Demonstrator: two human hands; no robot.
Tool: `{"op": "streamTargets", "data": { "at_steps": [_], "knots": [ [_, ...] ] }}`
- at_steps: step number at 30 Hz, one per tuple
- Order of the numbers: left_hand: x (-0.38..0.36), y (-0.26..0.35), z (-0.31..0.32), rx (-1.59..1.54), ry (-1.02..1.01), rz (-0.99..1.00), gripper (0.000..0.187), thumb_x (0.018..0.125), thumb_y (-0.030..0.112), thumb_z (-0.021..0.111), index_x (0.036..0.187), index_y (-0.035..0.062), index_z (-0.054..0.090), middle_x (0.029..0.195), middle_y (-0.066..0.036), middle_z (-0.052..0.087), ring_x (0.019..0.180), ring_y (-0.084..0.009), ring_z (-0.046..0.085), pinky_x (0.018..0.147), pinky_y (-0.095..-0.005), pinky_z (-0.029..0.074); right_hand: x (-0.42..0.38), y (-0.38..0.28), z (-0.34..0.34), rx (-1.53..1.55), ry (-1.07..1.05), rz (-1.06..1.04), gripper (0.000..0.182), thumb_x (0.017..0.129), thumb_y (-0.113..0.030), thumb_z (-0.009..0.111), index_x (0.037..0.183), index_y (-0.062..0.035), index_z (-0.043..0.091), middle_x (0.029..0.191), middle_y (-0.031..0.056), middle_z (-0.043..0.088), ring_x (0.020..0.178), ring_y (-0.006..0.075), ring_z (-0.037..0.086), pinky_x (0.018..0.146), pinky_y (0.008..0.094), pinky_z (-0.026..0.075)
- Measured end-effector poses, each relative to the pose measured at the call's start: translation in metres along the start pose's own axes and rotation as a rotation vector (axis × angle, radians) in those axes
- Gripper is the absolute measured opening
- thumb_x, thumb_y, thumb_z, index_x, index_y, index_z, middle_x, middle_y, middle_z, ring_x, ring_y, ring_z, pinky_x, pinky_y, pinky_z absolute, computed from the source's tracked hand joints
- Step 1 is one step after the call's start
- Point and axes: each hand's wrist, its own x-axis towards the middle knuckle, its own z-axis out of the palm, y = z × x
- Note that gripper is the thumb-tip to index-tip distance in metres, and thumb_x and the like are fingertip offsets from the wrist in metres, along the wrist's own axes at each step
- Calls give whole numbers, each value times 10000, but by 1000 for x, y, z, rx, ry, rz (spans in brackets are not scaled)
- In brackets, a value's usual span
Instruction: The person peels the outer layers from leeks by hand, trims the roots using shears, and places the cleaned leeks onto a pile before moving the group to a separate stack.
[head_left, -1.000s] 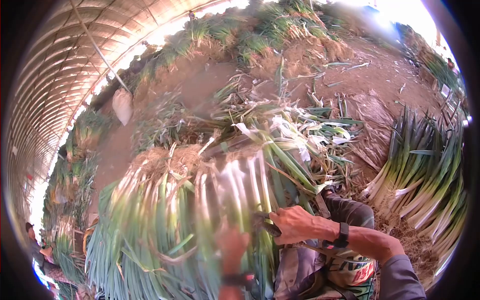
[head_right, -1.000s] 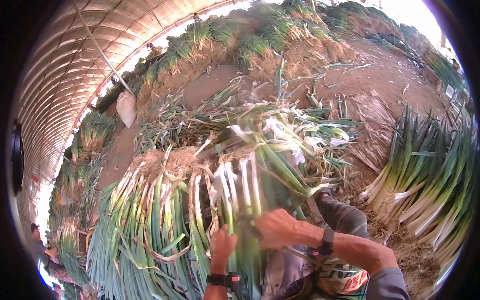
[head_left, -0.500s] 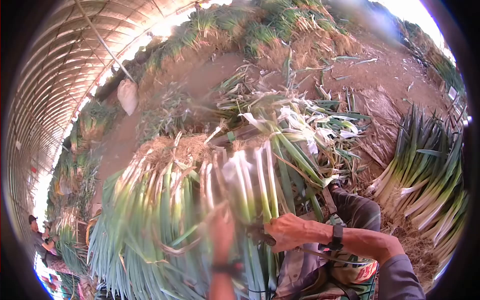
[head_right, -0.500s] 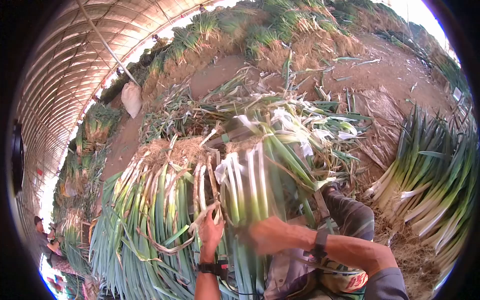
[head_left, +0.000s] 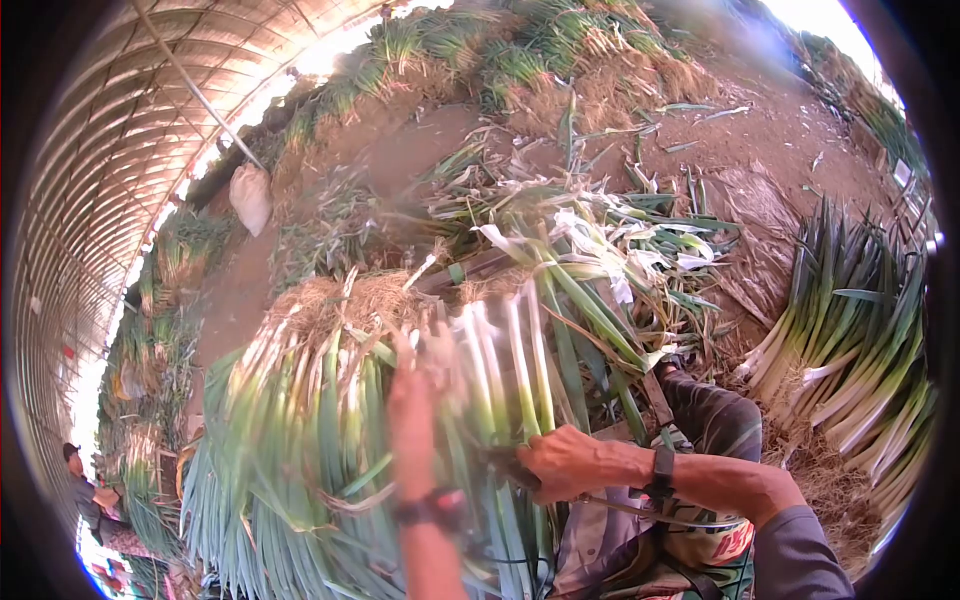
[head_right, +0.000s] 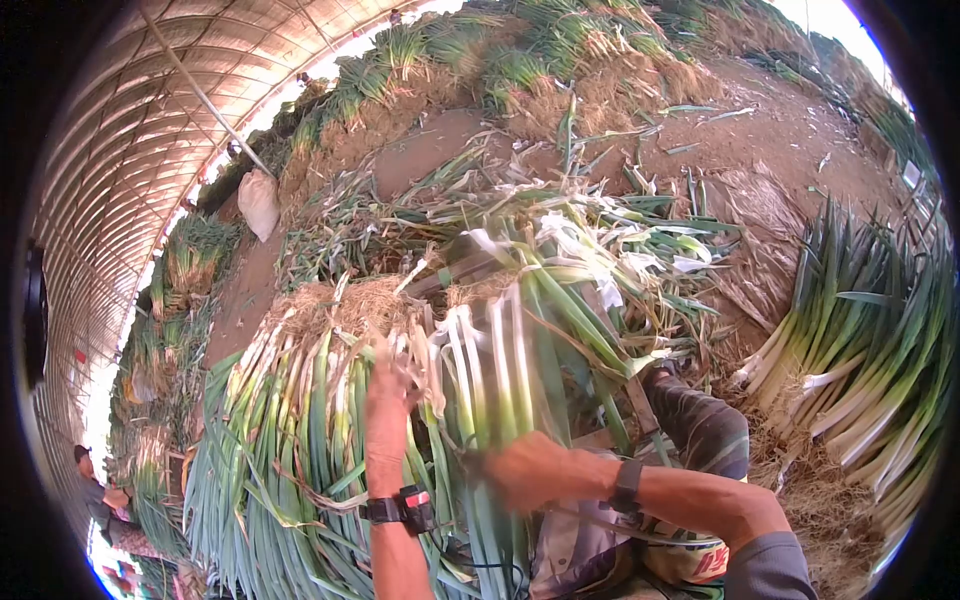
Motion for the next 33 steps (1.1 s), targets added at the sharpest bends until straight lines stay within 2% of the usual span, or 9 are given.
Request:
{"op": "streamTargets", "data": {
  "at_steps": [2,5,7,9,12,16,25,28,33],
  "knots": [
    [17,-9,-15,-359,4,72,634,980,469,657,1415,19,557,1315,-143,631,1191,-209,607,909,-384,547,13,18,19,-16,8,-12,426,723,-274,710,981,60,652,842,246,677,720,438,692,616,504,561],
    [10,-55,-58,294,226,-46,618,926,363,726,1391,-10,562,1269,-179,662,1126,-275,665,923,-412,544,26,21,22,-22,-13,1,405,711,-253,705,961,61,651,822,248,675,711,432,691,608,507,555],
    [-16,-82,-68,929,109,-88,553,887,281,749,1310,-42,600,1172,-193,706,1075,-280,691,909,-399,547,35,25,29,-51,45,-9,378,699,-234,698,932,60,652,791,248,670,696,429,687,601,505,551],
    [-35,-130,-74,1290,41,-52,506,859,259,774,1232,-47,623,1122,-235,716,1051,-389,690,920,-454,534,45,38,53,-116,179,-46,344,689,-217,686,894,57,655,755,246,663,673,427,681,590,499,547],
    [-53,-130,-56,1380,27,120,482,848,257,782,1207,-27,633,1058,-227,718,1001,-436,676,894,-499,528,51,23,26,-40,109,38,305,674,-201,670,844,51,661,709,241,652,660,423,680,572,484,542],
    [-38,-122,-48,1333,38,-160,551,804,358,800,1202,11,643,1056,-228,715,1030,-428,669,900,-502,521,73,35,36,-80,102,53,296,681,-213,663,824,47,666,712,243,660,640,413,681,549,470,536],
    [-59,-102,-34,1131,27,-291,479,764,221,705,1197,22,655,976,-217,725,942,-404,696,853,-465,535,98,44,29,-82,166,153,343,675,-236,676,891,29,695,743,244,674,665,413,685,574,475,544],
    [-69,-151,-65,1196,27,-114,452,761,218,700,1163,15,667,880,-199,721,846,-370,712,779,-454,542,99,48,28,-98,183,132,350,676,-233,683,919,18,697,769,240,681,682,413,686,583,475,546],
    [-77,-162,-77,1154,32,-58,306,795,190,650,1045,15,672,808,-187,698,743,-331,695,688,-444,521,111,50,34,-72,161,128,307,667,-218,684,856,24,681,769,230,679,668,411,676,568,480,533]
  ]
}}
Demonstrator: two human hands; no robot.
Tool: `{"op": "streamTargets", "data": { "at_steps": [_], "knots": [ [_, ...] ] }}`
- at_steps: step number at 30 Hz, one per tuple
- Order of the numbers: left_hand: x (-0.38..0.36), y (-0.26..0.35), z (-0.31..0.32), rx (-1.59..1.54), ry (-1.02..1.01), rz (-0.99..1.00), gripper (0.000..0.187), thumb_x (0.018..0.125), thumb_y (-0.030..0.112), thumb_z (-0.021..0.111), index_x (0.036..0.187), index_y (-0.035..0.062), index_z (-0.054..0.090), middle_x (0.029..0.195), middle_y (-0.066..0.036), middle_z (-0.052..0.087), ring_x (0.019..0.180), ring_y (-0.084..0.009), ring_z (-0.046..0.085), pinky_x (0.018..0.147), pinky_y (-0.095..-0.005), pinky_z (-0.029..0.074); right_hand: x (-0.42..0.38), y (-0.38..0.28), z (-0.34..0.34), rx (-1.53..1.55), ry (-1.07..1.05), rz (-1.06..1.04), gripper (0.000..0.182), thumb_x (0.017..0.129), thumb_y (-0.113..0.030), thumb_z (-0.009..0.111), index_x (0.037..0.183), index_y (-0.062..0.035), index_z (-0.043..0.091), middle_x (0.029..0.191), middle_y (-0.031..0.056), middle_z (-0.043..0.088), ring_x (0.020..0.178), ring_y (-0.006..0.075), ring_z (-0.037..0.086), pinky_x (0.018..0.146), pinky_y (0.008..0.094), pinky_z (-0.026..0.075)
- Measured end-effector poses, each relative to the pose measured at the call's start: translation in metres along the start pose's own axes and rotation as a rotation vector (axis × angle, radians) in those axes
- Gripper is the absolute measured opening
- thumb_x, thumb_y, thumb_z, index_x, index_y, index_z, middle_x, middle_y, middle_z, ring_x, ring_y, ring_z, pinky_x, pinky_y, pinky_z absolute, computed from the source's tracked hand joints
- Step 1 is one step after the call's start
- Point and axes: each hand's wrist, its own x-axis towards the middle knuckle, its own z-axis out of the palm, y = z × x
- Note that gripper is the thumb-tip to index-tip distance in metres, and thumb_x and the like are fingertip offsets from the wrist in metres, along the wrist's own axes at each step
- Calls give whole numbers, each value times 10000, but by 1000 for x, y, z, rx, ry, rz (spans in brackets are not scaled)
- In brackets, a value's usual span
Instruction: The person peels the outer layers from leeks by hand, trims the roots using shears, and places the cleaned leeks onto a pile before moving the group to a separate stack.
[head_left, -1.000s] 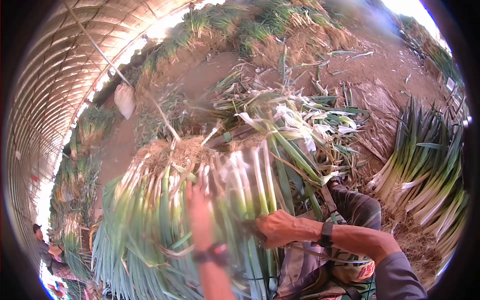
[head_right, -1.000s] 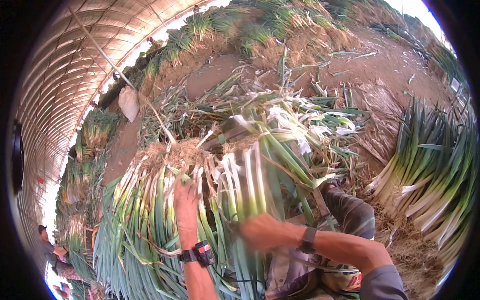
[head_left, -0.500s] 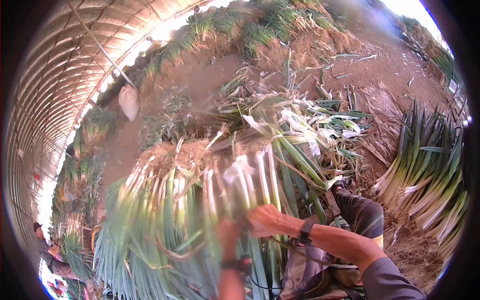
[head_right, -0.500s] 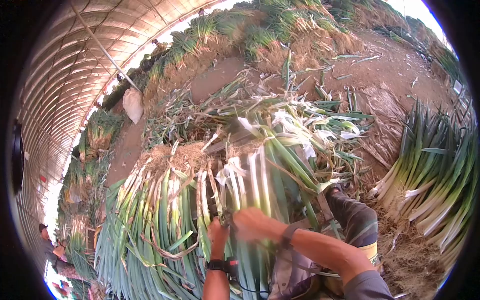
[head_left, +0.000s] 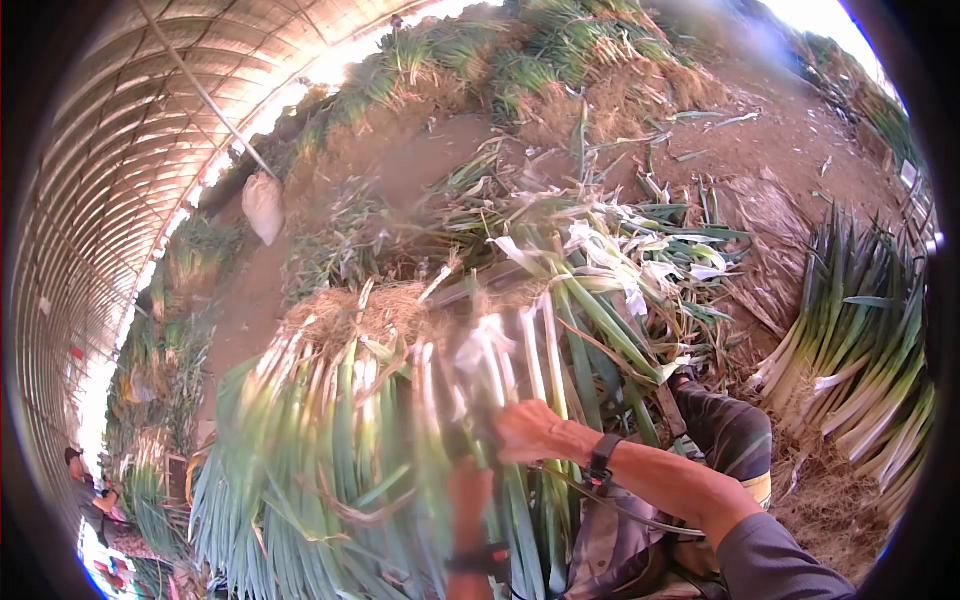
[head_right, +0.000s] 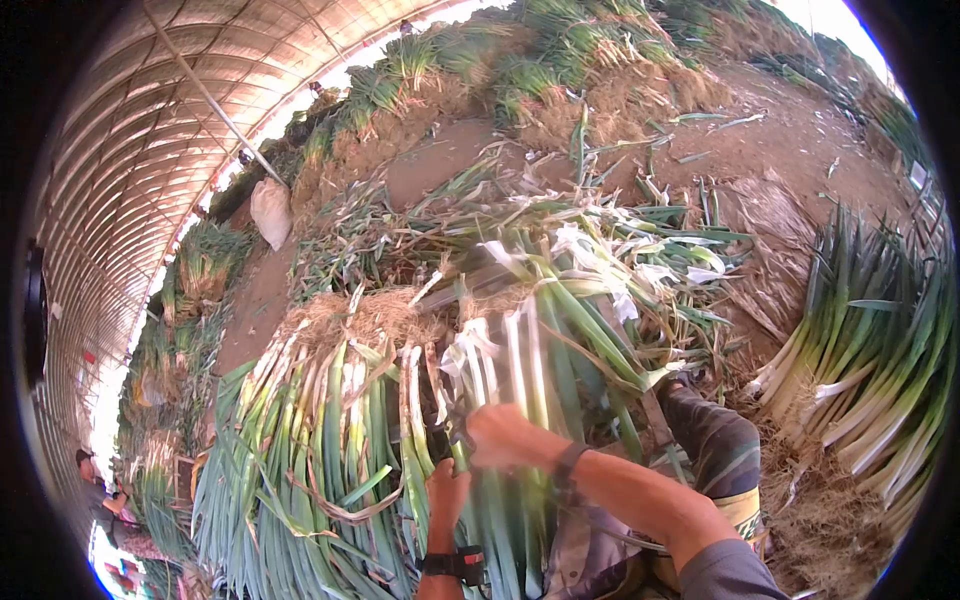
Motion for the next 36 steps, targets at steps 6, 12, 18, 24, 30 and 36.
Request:
{"op": "streamTargets", "data": {
  "at_steps": [6,12,18,24,30,36],
  "knots": [
    [3,-7,3,-207,46,-110,313,807,155,603,1075,7,668,814,-166,658,730,-261,614,682,-400,493,3,-5,-8,13,44,-31,237,648,-193,677,757,16,656,675,207,635,614,393,652,537,466,511],
    [2,-17,16,-585,97,-254,402,774,134,589,1130,-35,670,956,-82,642,857,-208,580,765,-334,468,15,-4,-4,60,55,-2,192,630,-168,666,694,12,649,654,197,621,580,364,635,511,444,493],
    [4,-51,28,-823,74,-275,374,789,149,561,1108,-13,671,938,-61,635,839,-196,584,765,-317,470,34,-7,4,2,226,-67,201,670,-174,684,754,8,684,717,206,661,636,379,667,554,457,527],
    [5,-21,0,-879,0,-308,206,857,175,665,1026,58,673,790,-25,626,646,-129,570,573,-284,452,31,-2,-3,-26,102,-50,316,701,-235,687,880,26,686,755,219,678,682,405,682,588,475,542],
    [7,-13,-11,-845,-31,-272,186,897,153,724,1045,79,640,774,5,607,572,-102,558,498,-271,459,-50,-11,-33,97,-114,-75,397,725,-302,701,925,37,647,785,235,676,678,424,678,604,488,552],
    [-8,36,-44,-781,-52,-137,233,922,163,710,1085,16,634,814,-11,627,605,-92,572,515,-268,463,-98,-19,-52,54,-163,-87,542,724,-376,760,1019,54,607,855,237,669,737,445,677,651,500,556]
  ]
}}
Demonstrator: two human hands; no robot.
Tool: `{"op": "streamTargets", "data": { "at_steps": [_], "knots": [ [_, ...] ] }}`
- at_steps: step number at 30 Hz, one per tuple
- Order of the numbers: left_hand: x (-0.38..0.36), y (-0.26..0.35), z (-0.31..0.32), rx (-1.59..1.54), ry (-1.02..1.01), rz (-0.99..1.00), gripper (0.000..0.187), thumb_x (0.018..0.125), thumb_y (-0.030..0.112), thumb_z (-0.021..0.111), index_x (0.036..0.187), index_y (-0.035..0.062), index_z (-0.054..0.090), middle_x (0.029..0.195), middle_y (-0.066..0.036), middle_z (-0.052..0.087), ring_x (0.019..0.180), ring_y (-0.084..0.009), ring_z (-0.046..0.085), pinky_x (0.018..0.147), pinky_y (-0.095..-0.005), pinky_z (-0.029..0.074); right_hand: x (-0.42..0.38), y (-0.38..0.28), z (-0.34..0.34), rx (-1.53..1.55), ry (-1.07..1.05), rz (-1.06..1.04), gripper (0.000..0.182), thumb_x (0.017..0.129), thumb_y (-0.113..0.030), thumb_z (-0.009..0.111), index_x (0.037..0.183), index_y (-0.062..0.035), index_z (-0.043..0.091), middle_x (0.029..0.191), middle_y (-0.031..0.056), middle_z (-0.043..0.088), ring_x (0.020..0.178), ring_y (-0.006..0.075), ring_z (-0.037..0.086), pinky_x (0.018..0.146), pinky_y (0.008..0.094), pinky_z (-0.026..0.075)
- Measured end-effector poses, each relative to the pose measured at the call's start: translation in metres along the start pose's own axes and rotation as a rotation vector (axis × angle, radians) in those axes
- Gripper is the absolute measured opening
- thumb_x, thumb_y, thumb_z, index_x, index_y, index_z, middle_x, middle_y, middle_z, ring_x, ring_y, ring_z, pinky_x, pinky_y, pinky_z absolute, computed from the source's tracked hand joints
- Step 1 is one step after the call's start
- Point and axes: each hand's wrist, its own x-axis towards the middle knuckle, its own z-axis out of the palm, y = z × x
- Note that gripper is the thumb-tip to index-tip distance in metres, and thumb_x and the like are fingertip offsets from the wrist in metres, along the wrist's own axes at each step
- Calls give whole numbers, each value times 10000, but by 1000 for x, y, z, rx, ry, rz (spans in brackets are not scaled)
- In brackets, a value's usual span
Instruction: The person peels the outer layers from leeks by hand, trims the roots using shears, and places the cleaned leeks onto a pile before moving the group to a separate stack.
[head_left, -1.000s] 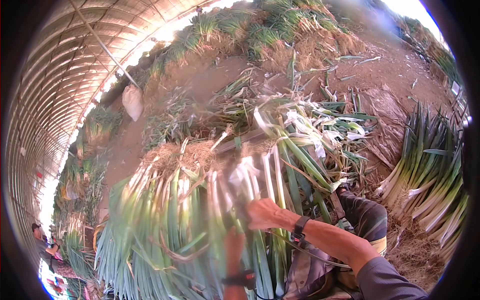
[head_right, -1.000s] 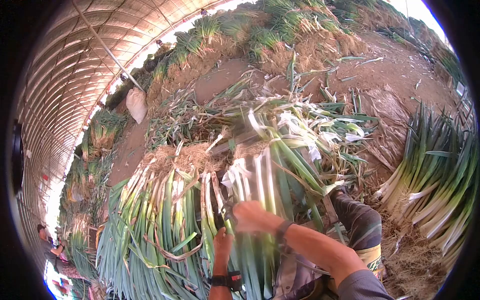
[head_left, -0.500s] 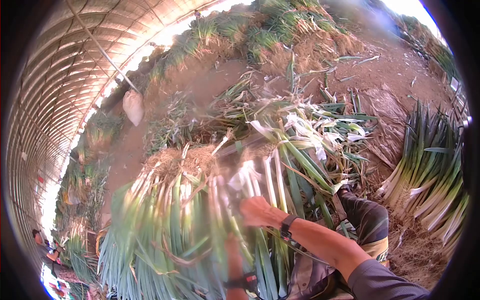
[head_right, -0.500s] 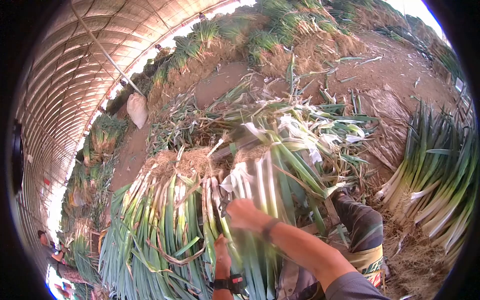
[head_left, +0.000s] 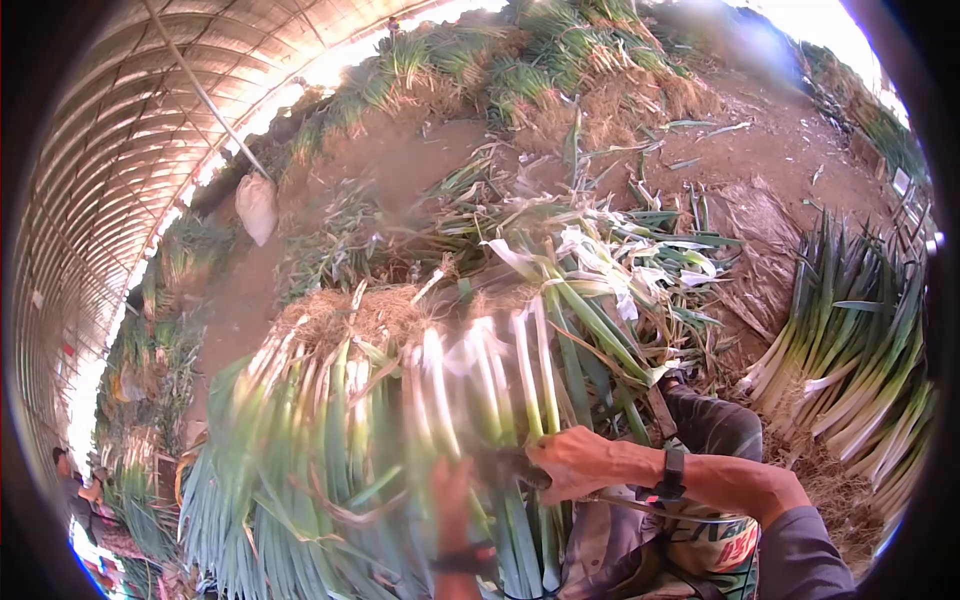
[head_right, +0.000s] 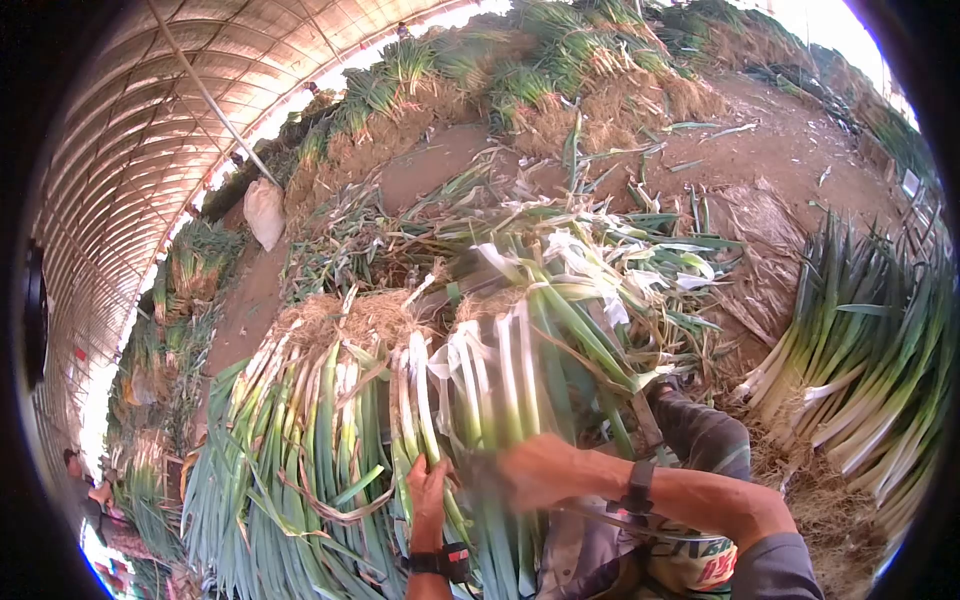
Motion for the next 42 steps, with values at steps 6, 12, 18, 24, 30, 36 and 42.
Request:
{"op": "streamTargets", "data": {
  "at_steps": [6,12,18,24,30,36,42],
  "knots": [
    [33,-85,9,137,-30,-28,248,907,178,718,1093,19,676,838,-25,653,693,-90,594,570,-278,487,-7,15,1,-66,142,103,591,716,-371,773,1076,62,596,868,242,655,777,444,674,678,513,553],
    [20,-56,21,263,-76,90,395,851,239,765,1122,-31,669,951,-49,689,799,-139,619,711,-308,512,-24,11,-12,-12,158,122,584,710,-360,763,1080,64,607,906,236,661,786,432,681,700,500,562],
    [18,-18,32,263,-231,-3,601,802,303,794,1226,-84,614,1019,-119,705,912,-166,638,843,-325,506,-39,24,-9,-127,151,172,582,705,-376,763,1061,56,606,909,217,654,813,418,675,724,503,554],
    [3,-9,48,386,-141,108,858,751,339,804,1384,-143,483,1273,-287,635,1159,-318,636,986,-399,497,-61,15,-25,-81,89,176,603,710,-410,775,1087,30,610,909,202,648,837,420,667,742,488,545],
    [4,-11,61,486,-183,31,883,814,376,794,1475,-75,421,1418,-331,535,1341,-427,525,1117,-458,419,-64,9,-28,-85,124,186,712,706,-428,791,1216,30,598,943,208,656,909,406,665,783,481,541],
    [-23,24,69,425,-415,12,600,873,325,745,1353,22,552,1243,-239,662,1140,-424,641,983,-479,505,-41,3,-11,-57,135,102,677,706,-406,780,1185,37,598,939,213,658,904,403,665,786,478,543],
    [-21,11,-1,896,263,187,385,860,284,722,1103,10,605,1062,-175,636,1035,-395,602,885,-511,478,-21,-15,3,-41,35,-14,572,721,-385,750,1063,45,591,869,213,646,799,403,670,694,485,549]
  ]
}}
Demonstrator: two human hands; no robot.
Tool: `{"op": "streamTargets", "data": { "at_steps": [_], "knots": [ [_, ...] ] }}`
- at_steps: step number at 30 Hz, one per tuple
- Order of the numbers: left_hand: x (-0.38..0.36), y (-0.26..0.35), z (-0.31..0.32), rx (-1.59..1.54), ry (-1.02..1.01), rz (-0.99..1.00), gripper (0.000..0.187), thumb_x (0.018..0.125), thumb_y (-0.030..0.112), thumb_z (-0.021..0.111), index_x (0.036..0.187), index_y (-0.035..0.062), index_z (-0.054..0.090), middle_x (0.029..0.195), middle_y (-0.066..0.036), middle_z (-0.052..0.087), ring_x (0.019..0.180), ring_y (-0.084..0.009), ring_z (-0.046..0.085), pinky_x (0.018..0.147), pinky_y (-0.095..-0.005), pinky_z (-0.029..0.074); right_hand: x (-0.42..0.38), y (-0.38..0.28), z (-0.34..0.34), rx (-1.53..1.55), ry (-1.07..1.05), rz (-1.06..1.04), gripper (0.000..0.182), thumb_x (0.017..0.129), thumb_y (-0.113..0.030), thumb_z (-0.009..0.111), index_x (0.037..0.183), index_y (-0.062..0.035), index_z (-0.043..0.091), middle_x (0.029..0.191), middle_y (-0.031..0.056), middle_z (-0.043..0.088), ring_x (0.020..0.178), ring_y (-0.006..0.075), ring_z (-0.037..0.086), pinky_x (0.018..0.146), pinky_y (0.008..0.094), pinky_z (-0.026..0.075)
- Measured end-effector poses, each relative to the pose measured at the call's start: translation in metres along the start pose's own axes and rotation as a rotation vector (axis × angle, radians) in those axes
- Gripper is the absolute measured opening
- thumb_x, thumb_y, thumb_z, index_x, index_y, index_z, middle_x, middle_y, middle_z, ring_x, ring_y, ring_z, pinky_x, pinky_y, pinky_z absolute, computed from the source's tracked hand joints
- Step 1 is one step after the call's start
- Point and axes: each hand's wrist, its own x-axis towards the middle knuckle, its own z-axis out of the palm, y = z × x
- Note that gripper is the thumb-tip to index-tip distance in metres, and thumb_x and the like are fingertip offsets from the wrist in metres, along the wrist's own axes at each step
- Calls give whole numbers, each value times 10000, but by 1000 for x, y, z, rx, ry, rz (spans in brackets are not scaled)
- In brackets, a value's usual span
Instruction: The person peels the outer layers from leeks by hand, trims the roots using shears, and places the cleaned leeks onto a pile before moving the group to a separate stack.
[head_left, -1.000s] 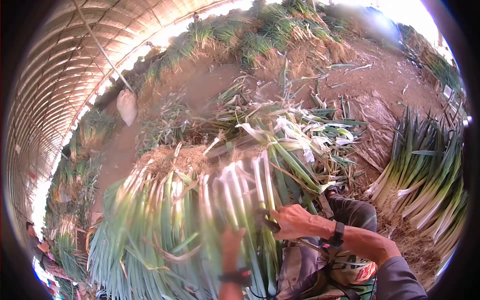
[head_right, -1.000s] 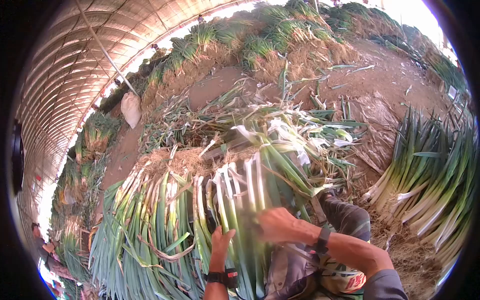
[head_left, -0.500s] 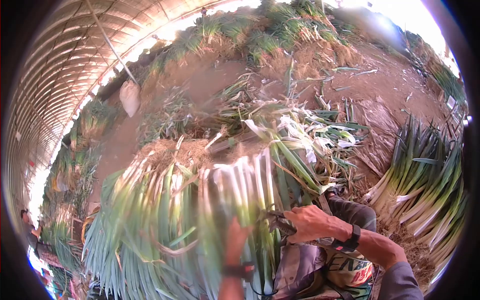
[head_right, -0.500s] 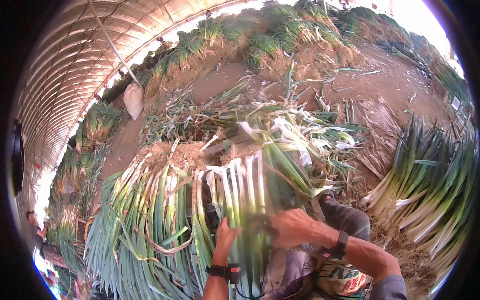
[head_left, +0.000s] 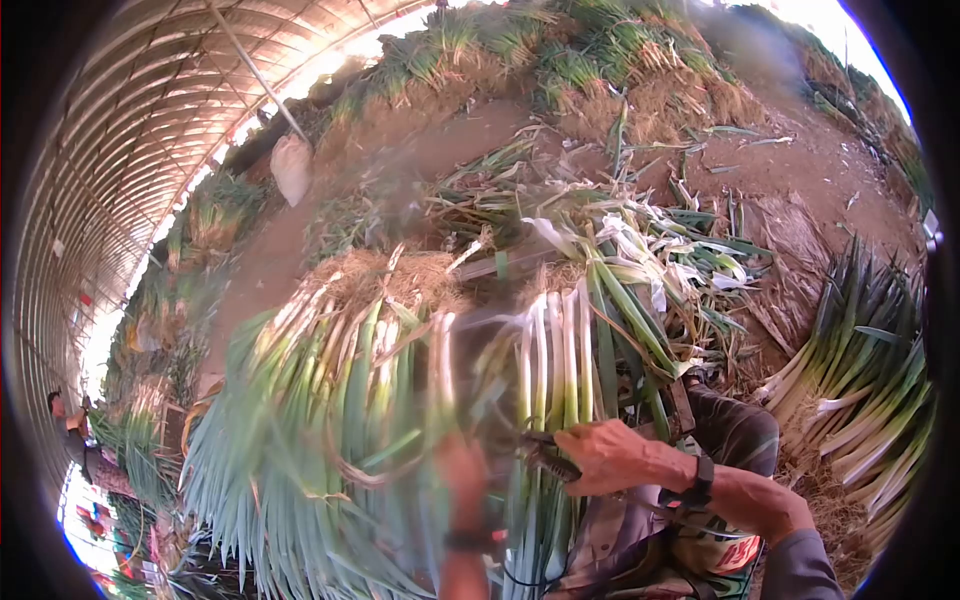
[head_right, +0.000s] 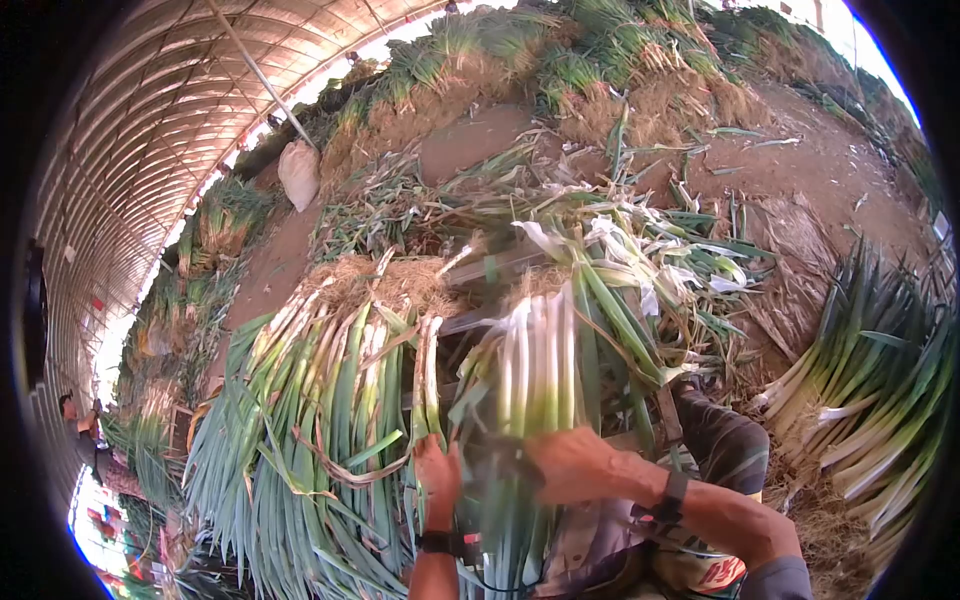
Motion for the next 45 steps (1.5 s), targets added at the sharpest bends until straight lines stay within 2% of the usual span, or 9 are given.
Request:
{"op": "streamTargets", "data": {
  "at_steps": [2,8,17,20,23,26,29,35,45],
  "knots": [
    [2,-17,0,285,38,119,425,834,297,732,1122,14,600,1122,-179,612,1107,-392,570,936,-529,452,8,-5,13,-15,4,-46,508,730,-356,728,1006,44,580,858,214,642,731,411,670,646,491,551],
    [4,-27,11,463,-16,60,453,793,252,724,1132,-15,587,1132,-208,613,1128,-409,568,958,-537,455,17,-10,28,-4,-55,-132,494,728,-321,721,1019,54,586,857,225,638,745,434,675,664,499,558],
    [-13,-28,19,182,-195,5,473,867,401,738,1073,2,590,1065,-232,655,1043,-423,616,916,-527,493,20,-14,31,60,-92,-62,525,717,-354,737,998,66,592,852,249,651,707,436,670,629,501,551],
    [-12,-25,26,198,-153,84,525,837,445,771,1052,5,583,1044,-223,656,1030,-424,619,905,-522,497,31,-8,31,-26,44,-91,351,778,-327,679,942,-18,704,703,171,676,616,370,672,532,467,521],
    [-3,-29,41,206,-251,-33,545,852,441,748,1128,-2,595,1089,-236,665,1065,-427,615,926,-517,493,47,6,40,-42,91,-56,331,725,-308,692,844,0,711,695,170,677,607,364,672,514,451,511],
    [2,-24,41,55,-210,-120,580,873,432,697,1232,-10,592,1155,-254,666,1113,-433,607,962,-517,481,64,20,43,25,93,-17,507,680,-336,759,952,71,627,787,226,656,690,412,670,591,482,535],
    [5,-17,34,-7,-260,-191,585,892,394,635,1304,-17,573,1200,-270,660,1149,-443,596,993,-521,464,82,23,41,7,80,52,467,667,-318,758,919,59,644,789,233,660,695,411,672,585,472,532],
    [3,-21,40,47,-232,-56,542,894,362,612,1274,-24,581,1197,-280,655,1155,-456,586,990,-536,460,106,21,25,-28,62,112,392,676,-288,735,869,45,660,802,240,669,691,391,673,587,458,532],
    [7,-17,41,101,-272,-107,533,909,355,598,1260,-46,577,1210,-319,635,1160,-470,587,1015,-527,464,152,44,37,-31,140,142,392,697,-291,733,910,27,649,769,198,658,655,353,655,582,447,530]
  ]
}}
